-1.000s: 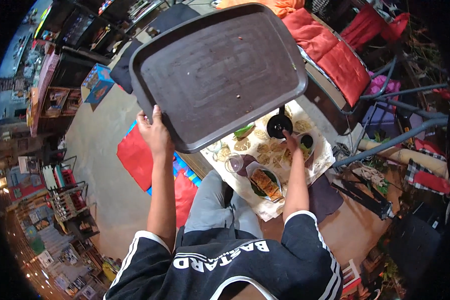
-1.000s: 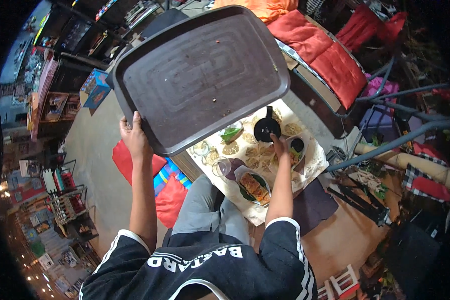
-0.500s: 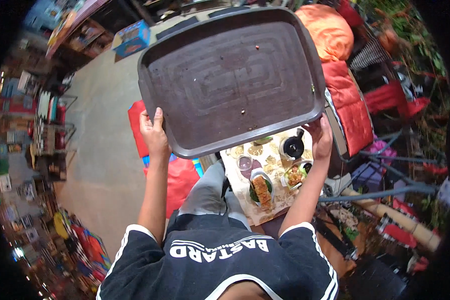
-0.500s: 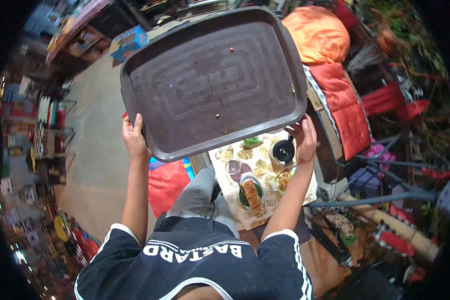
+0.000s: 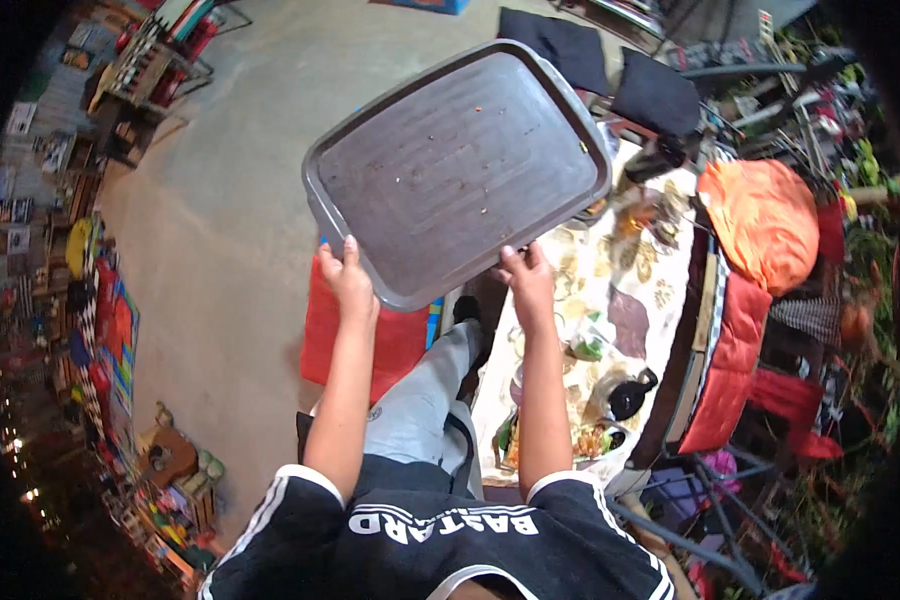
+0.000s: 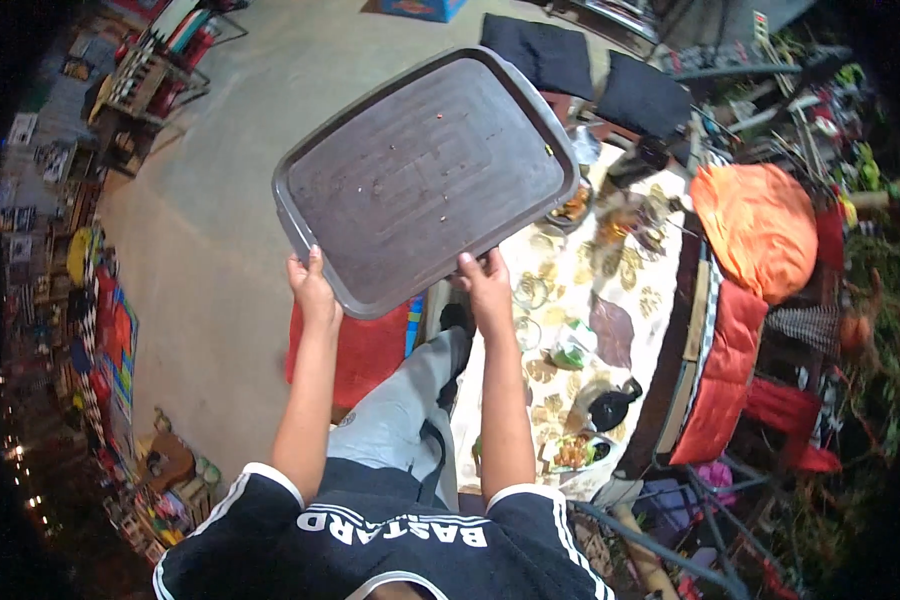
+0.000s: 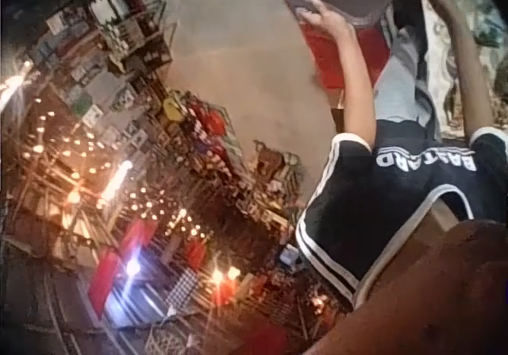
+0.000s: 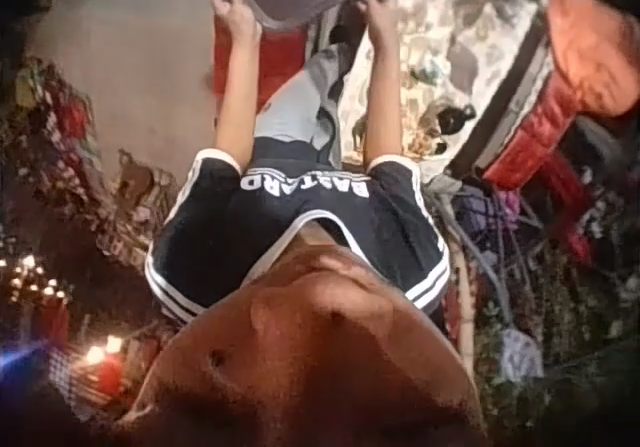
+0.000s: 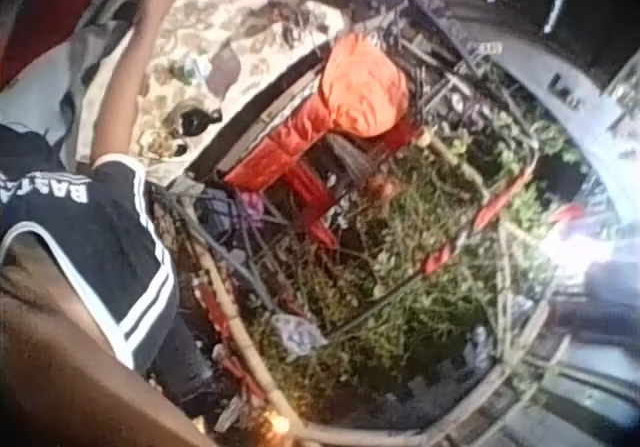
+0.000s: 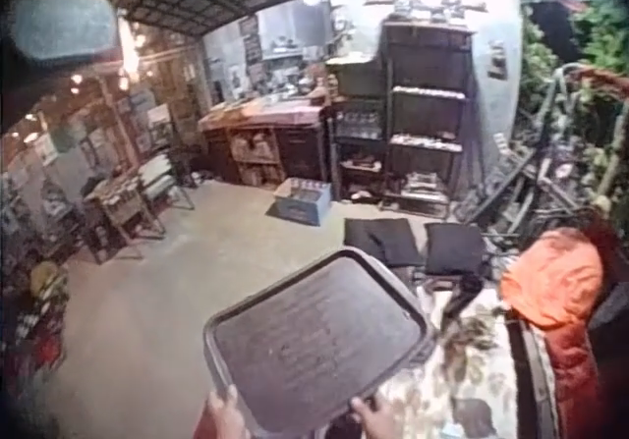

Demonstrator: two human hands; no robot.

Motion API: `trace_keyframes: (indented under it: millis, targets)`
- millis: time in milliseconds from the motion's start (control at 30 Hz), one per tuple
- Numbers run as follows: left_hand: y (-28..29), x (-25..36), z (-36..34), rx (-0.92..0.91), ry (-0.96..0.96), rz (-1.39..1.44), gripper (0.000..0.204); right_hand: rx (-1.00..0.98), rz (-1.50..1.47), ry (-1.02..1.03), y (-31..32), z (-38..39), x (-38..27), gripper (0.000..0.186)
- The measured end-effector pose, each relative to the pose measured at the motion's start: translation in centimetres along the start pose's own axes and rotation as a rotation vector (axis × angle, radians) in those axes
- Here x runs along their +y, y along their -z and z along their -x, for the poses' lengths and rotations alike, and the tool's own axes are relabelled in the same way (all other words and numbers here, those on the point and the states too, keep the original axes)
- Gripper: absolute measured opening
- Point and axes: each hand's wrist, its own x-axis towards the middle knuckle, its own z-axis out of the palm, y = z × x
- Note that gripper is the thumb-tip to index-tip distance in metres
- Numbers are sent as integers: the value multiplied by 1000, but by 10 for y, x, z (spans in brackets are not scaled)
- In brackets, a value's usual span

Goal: Clearing dishes, pouring leftover liquids into a bowl, and organizing items on a restaurant table to take them away.

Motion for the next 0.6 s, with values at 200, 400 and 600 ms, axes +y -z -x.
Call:
trace_keyframes:
  millis: [200,400,600]
  targets:
    - [3,-61,-24,110,175,-25,29,-80,117,-36,-27,-77,100,32]
    - [48,-128,-49,-96,483,119,50,-160,250,-166,-18,-154,143,27]
    - [68,-174,-65,-2,844,81,45,-152,476,-59,-15,-204,177,22]
